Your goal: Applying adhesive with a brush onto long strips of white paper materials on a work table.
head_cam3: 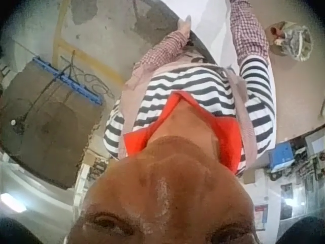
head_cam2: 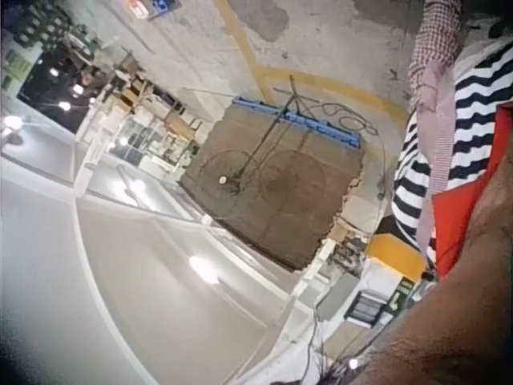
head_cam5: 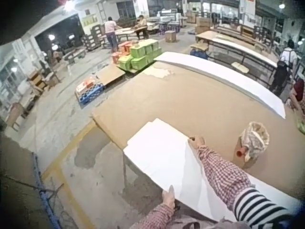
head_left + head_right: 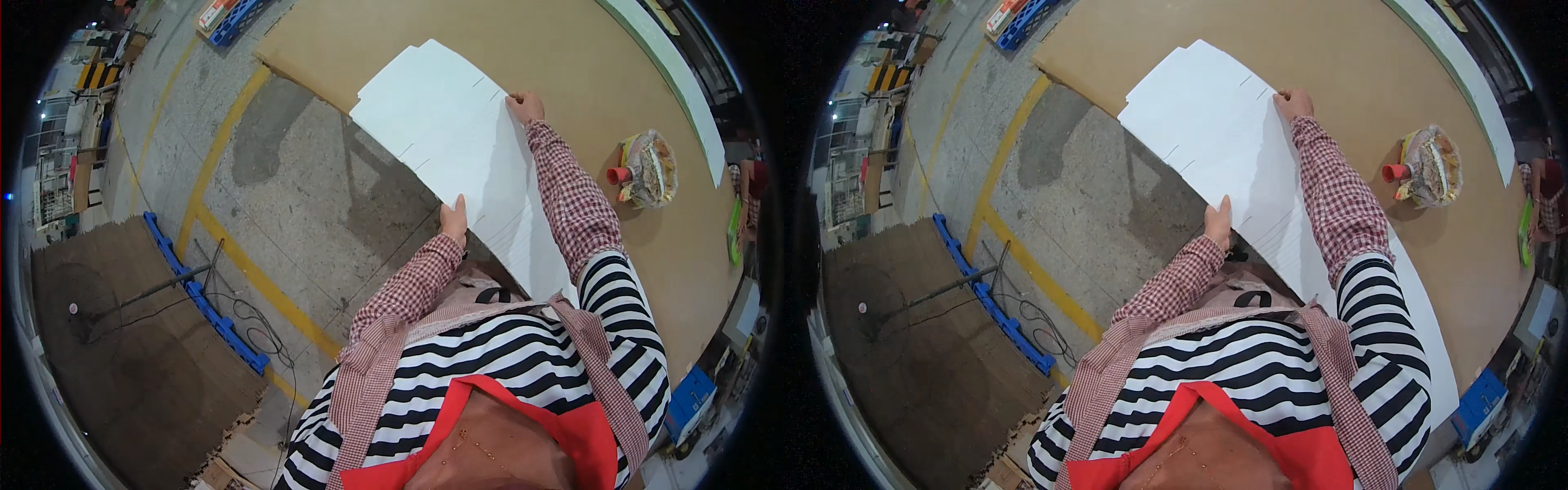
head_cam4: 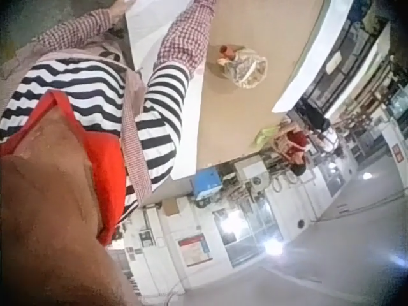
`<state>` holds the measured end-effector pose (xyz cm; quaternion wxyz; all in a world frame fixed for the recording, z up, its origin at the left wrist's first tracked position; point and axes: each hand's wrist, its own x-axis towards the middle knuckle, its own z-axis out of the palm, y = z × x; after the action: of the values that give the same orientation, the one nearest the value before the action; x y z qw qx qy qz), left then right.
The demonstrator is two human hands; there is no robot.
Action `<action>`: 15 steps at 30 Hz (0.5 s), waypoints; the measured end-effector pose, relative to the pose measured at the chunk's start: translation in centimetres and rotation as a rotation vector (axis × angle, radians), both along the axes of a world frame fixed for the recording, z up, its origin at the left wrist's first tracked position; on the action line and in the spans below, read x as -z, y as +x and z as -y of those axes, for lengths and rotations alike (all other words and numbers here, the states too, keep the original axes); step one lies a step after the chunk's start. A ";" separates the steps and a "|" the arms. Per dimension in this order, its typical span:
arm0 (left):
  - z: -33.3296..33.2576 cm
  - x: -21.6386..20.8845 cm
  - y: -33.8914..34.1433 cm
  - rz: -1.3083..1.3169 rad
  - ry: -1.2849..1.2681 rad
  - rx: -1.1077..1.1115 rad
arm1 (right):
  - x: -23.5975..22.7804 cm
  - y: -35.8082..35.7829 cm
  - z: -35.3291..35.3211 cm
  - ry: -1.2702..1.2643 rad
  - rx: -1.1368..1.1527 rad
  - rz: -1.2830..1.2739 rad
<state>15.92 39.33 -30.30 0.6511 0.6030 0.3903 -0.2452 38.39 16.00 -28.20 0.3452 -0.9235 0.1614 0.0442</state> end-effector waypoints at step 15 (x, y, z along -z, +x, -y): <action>1.3 -5.3 -0.7 0.164 0.077 0.096 | -1.1 1.8 -0.5 -0.268 -0.153 0.027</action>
<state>15.23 38.00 -25.01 0.6446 0.6639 0.3154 -0.2107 40.23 16.48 -27.07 0.2167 -0.9714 0.0904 0.0361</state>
